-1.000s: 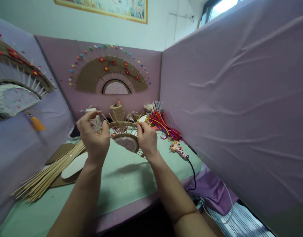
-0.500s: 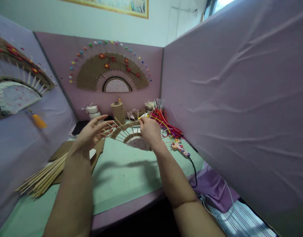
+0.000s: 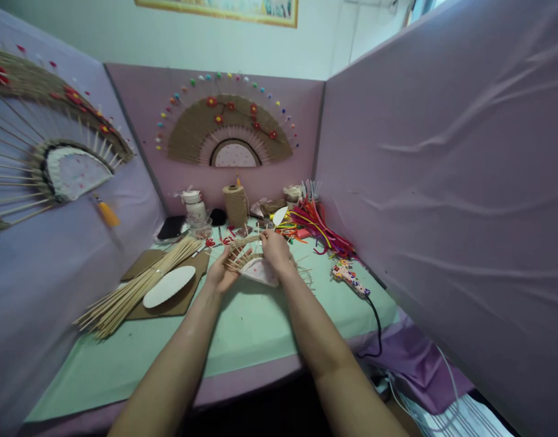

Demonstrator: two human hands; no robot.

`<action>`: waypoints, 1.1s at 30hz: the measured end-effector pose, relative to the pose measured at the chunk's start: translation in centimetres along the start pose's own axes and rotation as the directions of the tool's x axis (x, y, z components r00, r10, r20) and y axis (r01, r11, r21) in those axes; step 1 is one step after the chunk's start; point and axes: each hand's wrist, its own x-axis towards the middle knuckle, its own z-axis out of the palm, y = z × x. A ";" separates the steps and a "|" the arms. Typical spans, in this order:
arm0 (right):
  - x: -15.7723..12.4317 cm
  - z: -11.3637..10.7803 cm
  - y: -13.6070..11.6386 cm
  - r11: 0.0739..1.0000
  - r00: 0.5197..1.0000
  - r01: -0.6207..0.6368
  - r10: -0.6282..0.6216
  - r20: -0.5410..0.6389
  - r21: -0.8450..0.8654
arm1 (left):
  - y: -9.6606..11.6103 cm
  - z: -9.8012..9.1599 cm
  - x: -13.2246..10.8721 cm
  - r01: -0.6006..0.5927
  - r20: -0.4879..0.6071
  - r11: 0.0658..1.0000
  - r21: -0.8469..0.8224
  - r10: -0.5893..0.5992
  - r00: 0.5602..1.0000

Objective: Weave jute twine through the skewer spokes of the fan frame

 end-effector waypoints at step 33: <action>-2.7 2.9 1.6 0.874 0.825 0.392 -0.196 -0.529 0.287 | 0.5 0.6 -1.0 -0.103 0.131 0.980 -0.171 0.126 0.983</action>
